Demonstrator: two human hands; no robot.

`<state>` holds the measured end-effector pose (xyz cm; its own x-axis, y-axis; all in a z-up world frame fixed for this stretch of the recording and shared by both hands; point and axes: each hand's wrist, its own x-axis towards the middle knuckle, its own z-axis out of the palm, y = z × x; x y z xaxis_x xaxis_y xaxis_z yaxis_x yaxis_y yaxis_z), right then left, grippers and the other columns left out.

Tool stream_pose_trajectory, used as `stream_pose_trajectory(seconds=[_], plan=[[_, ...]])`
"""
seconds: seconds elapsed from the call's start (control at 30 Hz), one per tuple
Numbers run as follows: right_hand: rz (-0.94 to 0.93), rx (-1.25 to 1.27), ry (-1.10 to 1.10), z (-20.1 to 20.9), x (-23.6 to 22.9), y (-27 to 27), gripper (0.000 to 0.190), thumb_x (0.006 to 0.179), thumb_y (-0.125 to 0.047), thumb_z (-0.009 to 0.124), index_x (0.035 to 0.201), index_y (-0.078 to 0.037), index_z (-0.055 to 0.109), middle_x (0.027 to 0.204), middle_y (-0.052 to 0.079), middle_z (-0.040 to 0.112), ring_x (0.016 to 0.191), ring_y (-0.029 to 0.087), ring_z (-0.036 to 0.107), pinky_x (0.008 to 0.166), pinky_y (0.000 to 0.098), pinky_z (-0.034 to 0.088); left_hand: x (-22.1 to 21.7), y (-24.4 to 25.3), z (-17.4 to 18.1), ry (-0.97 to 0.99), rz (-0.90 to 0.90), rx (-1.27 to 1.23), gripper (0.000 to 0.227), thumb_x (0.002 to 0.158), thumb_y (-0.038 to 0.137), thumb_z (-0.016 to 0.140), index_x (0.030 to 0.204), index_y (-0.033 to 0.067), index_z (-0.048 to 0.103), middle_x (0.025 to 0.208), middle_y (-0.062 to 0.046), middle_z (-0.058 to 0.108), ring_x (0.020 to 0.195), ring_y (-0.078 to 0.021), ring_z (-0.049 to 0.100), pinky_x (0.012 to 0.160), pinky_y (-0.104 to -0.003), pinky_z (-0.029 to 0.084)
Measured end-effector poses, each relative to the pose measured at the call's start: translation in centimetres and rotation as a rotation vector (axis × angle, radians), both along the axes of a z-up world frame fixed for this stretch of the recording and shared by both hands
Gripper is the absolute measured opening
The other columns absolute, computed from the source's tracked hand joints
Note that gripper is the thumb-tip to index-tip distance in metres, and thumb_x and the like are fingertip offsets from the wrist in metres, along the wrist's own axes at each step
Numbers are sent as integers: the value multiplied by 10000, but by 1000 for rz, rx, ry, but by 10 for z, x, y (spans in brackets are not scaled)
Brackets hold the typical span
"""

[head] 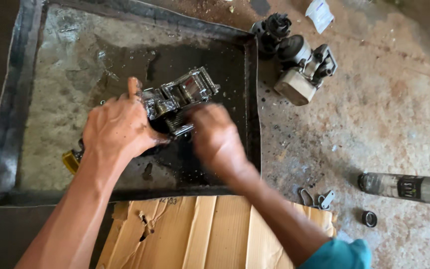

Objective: The person scrubs a carburetor with a brush and liquid in a metal tray, repeatedly turning the part to clean different sides. The person handles the carburetor by hand and uses a brush to remove grime.

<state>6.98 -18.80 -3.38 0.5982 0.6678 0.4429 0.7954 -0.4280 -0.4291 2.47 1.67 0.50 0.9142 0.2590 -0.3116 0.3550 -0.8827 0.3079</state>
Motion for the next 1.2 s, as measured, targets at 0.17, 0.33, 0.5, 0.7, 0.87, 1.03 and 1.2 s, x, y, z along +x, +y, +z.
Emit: stream_pose_trajectory(seconds=[0.17, 0.33, 0.5, 0.7, 0.87, 1.03, 1.2], plan=[[103, -61, -5, 3, 3, -1, 288, 885, 53, 641, 1171, 36, 659, 1204, 207, 659, 1068, 357, 674, 931, 420, 579, 1, 0, 2, 191, 17, -31, 1208, 685, 695, 806, 1515, -79, 392, 1205, -197, 720, 1049, -339, 727, 878, -440, 607], [-47, -32, 145, 17, 0, 3, 208, 960, 31, 662, 1161, -8, 699, 1195, 120, 691, 1070, 295, 695, 928, 368, 605, 2, -2, 7, 237, -9, 35, 1394, 657, 756, 829, 1570, -133, 265, 1225, -212, 683, 1068, -325, 701, 856, -411, 610], [155, -23, 27, 6, -4, 1, 255, 891, 49, 654, 1143, 24, 675, 1226, 161, 665, 1097, 335, 660, 948, 410, 582, 1, -2, 4, 122, 25, -1, 1185, 673, 699, 838, 1474, -59, 403, 1206, -183, 708, 1073, -338, 704, 877, -438, 586], [70, -3, 60, 8, 2, -4, 258, 896, 53, 648, 1147, -6, 670, 1191, 151, 673, 1067, 331, 663, 936, 417, 572, -2, 0, -2, 45, 8, 14, 1170, 604, 645, 899, 1416, -60, 440, 1160, -190, 720, 1067, -351, 692, 882, -446, 569], [168, 38, 28, 5, -6, 4, 274, 894, 52, 635, 1157, -19, 667, 1201, 154, 673, 1086, 349, 665, 966, 437, 573, -2, 0, -2, -28, -10, 23, 1052, 666, 541, 888, 1423, -43, 449, 1154, -197, 731, 1031, -367, 719, 847, -463, 583], [-100, 66, 287, 3, 6, -3, 198, 979, 12, 635, 1172, -18, 665, 1212, 157, 675, 1038, 282, 709, 885, 378, 627, -1, 0, 8, 89, 30, -1, 1259, 594, 599, 917, 1487, -65, 329, 1090, -204, 733, 997, -370, 722, 822, -449, 590], [104, 37, 42, -5, 8, -7, 241, 917, 23, 641, 1155, 3, 675, 1164, 176, 673, 1038, 373, 682, 910, 431, 583, -1, -1, -2, 119, 28, -17, 1340, 624, 703, 855, 1548, -72, 272, 1235, -251, 666, 1055, -378, 710, 841, -460, 606]])
